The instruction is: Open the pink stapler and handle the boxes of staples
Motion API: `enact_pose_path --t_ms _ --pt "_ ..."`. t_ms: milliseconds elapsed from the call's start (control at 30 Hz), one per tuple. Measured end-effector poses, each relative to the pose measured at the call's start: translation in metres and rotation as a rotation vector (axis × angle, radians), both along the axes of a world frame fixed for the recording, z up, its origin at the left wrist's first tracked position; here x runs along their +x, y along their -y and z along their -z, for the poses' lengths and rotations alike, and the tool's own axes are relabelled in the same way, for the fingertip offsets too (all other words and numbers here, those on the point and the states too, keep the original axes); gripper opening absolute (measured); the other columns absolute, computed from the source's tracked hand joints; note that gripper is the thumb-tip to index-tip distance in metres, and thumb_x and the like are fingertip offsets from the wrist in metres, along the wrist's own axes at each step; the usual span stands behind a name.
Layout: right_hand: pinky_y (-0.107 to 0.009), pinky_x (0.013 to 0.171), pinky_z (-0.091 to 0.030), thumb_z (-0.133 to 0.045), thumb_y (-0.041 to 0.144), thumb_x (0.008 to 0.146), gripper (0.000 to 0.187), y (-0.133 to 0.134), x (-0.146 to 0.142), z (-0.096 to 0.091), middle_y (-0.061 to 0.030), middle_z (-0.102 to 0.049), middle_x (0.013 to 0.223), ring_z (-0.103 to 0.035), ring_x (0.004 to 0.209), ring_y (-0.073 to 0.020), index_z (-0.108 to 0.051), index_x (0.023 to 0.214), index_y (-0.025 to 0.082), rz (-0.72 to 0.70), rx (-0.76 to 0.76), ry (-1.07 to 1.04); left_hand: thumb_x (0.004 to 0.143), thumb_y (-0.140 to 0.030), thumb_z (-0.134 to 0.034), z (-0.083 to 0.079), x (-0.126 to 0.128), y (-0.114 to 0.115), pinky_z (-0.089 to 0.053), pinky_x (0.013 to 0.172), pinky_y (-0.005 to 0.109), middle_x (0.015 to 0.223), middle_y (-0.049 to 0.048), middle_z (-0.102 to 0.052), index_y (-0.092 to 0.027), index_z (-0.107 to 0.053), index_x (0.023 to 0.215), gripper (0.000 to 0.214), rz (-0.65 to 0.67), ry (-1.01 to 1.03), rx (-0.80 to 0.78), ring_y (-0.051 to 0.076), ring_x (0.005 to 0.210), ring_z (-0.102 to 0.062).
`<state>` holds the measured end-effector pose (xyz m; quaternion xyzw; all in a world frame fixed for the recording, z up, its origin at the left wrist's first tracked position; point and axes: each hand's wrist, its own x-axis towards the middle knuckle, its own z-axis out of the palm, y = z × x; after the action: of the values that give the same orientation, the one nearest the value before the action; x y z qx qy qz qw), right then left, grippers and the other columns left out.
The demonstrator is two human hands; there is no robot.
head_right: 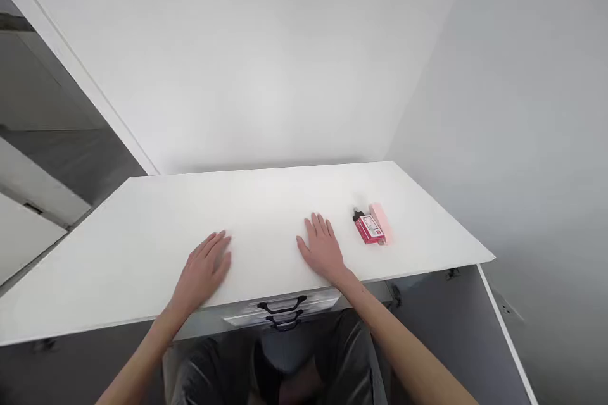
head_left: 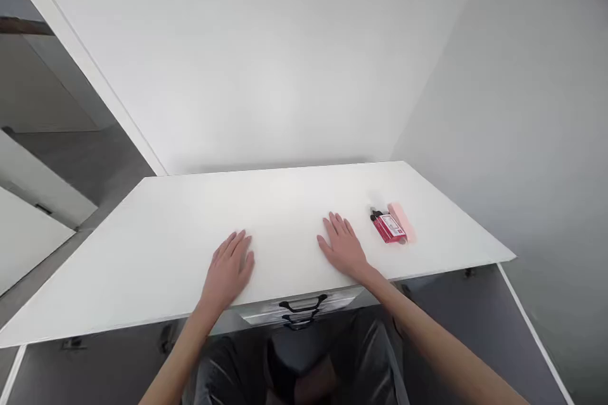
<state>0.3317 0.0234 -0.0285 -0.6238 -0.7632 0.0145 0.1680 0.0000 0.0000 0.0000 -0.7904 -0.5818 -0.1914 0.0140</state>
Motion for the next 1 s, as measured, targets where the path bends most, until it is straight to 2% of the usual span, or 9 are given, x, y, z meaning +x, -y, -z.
enact_pose_path --t_ms 333,467,533,600,667,800,900,1000 --pt "-0.052 0.131 -0.017 -0.035 0.043 0.108 0.062 0.003 0.002 0.003 -0.0186 -0.031 0.170 -0.024 0.160 -0.0314 -0.045 0.157 0.006 -0.013 -0.014 -0.093 0.105 -0.047 -0.038 0.000 -0.002 0.001 -0.040 0.122 0.054 0.161 0.0066 -0.049 -0.022 -0.056 0.147 0.052 0.007 0.011 -0.013 0.031 0.153 -0.041" --pt "-0.054 0.130 -0.025 -0.039 0.045 0.107 0.059 0.016 0.010 -0.002 -0.0154 -0.036 0.169 -0.026 0.160 -0.0301 -0.048 0.155 0.013 -0.090 -0.032 -0.196 0.106 -0.047 -0.038 0.002 -0.003 0.005 -0.035 0.126 0.055 0.164 0.0057 -0.045 -0.024 -0.053 0.151 0.053 0.040 -0.019 0.011 0.030 0.154 -0.038" --pt "-0.054 0.128 -0.031 -0.042 0.045 0.106 0.057 0.028 0.018 -0.010 -0.0134 -0.040 0.167 -0.029 0.159 -0.0290 -0.047 0.155 0.017 -0.128 0.027 -0.257 0.106 -0.047 -0.038 0.003 -0.003 0.006 -0.034 0.126 0.054 0.164 0.0049 -0.044 -0.025 -0.053 0.152 0.053 0.043 -0.024 0.016 0.030 0.155 -0.038" --pt "-0.055 0.129 -0.028 -0.043 0.040 0.106 0.052 0.041 0.032 -0.023 -0.0109 -0.046 0.163 -0.029 0.159 -0.0276 -0.048 0.154 0.021 -0.138 0.180 -0.300 0.106 -0.048 -0.038 0.003 -0.004 0.007 -0.034 0.126 0.053 0.164 0.0046 -0.044 -0.025 -0.053 0.152 0.053 0.038 -0.021 0.013 0.029 0.154 -0.038" --pt "-0.055 0.128 -0.030 -0.046 0.037 0.106 0.049 0.053 0.050 -0.037 -0.0102 -0.050 0.160 -0.032 0.157 -0.0274 -0.050 0.153 0.024 -0.077 0.312 -0.356 0.106 -0.048 -0.039 0.003 -0.004 0.007 -0.034 0.126 0.053 0.164 0.0043 -0.045 -0.025 -0.053 0.151 0.052 0.027 -0.008 0.010 0.029 0.154 -0.038" --pt "-0.058 0.122 -0.038 -0.051 0.046 0.102 0.052 0.063 0.096 -0.057 -0.0136 -0.050 0.158 -0.040 0.152 -0.0325 -0.053 0.149 0.023 0.187 0.429 -0.534 0.105 -0.049 -0.040 0.003 -0.003 0.007 -0.036 0.126 0.052 0.163 0.0041 -0.047 -0.026 -0.055 0.149 0.052 0.014 0.022 0.009 0.029 0.153 -0.040" --pt "-0.057 0.117 -0.044 -0.051 0.054 0.102 0.059 0.061 0.127 -0.056 -0.0120 -0.047 0.161 -0.047 0.147 -0.0347 -0.048 0.153 0.026 0.466 0.355 -0.770 0.105 -0.048 -0.040 0.002 -0.002 0.007 -0.036 0.126 0.053 0.162 0.0045 -0.048 -0.024 -0.056 0.148 0.052 0.011 0.028 0.002 0.029 0.153 -0.040" --pt "-0.054 0.125 -0.034 -0.045 0.059 0.103 0.060 0.057 0.148 -0.046 -0.0090 -0.049 0.161 -0.045 0.149 -0.0328 -0.050 0.153 0.027 0.562 0.218 -0.911 0.105 -0.049 -0.040 0.002 -0.002 0.007 -0.036 0.125 0.054 0.162 0.0050 -0.048 -0.023 -0.056 0.148 0.052 0.009 0.032 -0.006 0.029 0.153 -0.040"
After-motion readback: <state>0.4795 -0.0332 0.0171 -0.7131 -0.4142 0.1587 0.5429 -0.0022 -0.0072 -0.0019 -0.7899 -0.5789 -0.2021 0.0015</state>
